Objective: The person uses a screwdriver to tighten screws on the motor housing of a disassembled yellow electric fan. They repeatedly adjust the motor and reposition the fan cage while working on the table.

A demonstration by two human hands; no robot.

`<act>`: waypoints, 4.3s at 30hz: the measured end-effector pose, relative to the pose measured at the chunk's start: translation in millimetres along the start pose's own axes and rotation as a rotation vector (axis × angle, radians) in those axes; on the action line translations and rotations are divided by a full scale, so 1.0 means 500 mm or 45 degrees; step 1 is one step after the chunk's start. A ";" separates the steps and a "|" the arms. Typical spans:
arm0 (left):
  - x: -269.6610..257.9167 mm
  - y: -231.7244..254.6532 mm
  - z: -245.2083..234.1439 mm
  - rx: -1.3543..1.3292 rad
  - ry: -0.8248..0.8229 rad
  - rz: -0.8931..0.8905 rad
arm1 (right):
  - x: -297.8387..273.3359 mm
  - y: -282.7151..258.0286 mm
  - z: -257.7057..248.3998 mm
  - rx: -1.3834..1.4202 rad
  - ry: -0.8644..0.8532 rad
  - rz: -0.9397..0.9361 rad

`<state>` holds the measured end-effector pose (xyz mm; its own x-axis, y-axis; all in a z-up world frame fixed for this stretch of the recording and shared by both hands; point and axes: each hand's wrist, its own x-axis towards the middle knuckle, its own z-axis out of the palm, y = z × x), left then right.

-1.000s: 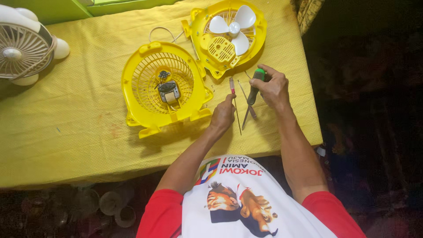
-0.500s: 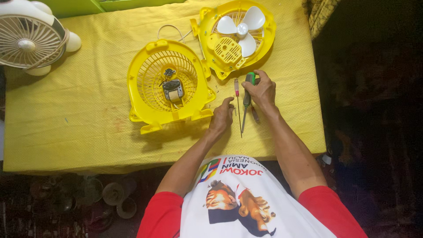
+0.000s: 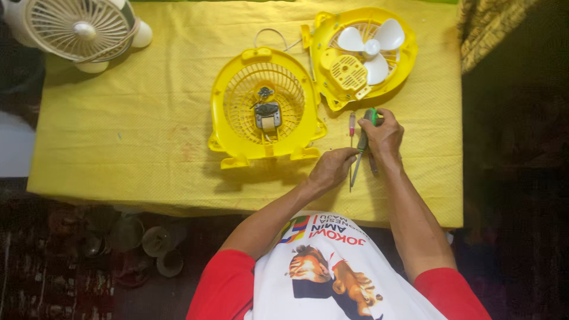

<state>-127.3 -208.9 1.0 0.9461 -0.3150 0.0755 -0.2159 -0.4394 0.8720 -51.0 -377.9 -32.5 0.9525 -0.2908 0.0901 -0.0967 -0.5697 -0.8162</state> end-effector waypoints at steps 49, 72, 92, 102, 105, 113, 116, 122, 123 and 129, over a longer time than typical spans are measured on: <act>0.043 -0.281 -0.419 -1.416 0.261 -0.732 | -0.082 -0.350 0.335 0.758 -1.017 0.453; 0.022 0.002 -0.389 -1.188 0.013 -0.553 | -0.091 -0.380 0.034 1.057 -0.651 0.371; 0.017 -0.014 -0.054 -1.000 -0.377 -1.012 | -0.141 -0.103 -0.099 0.831 -0.663 0.859; 0.032 -0.058 -0.006 -0.954 -0.299 -1.061 | -0.120 -0.068 -0.082 0.812 -0.732 0.877; 0.039 -0.068 0.008 -0.996 -0.247 -0.880 | -0.105 -0.059 -0.086 0.831 -0.713 0.894; 0.071 -0.062 0.001 -1.064 -0.165 -0.712 | -0.047 -0.027 -0.081 0.891 -0.526 0.654; 0.142 -0.060 -0.026 -1.125 0.005 -0.817 | -0.007 -0.018 -0.063 0.979 -0.473 0.447; 0.259 -0.088 -0.053 -1.470 0.249 -0.777 | 0.095 -0.061 -0.031 0.724 -0.299 0.225; 0.272 -0.101 -0.048 -1.488 0.273 -0.796 | 0.104 -0.071 -0.034 0.681 -0.304 0.197; 0.334 -0.191 -0.001 -1.486 0.503 -0.872 | 0.162 -0.136 -0.027 0.408 -0.282 0.202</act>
<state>51.6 -219.0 -69.3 0.8271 0.0133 -0.5619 0.4453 0.5945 0.6695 28.9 -373.2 37.8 0.9756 -0.1631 -0.1473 -0.1856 -0.2529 -0.9495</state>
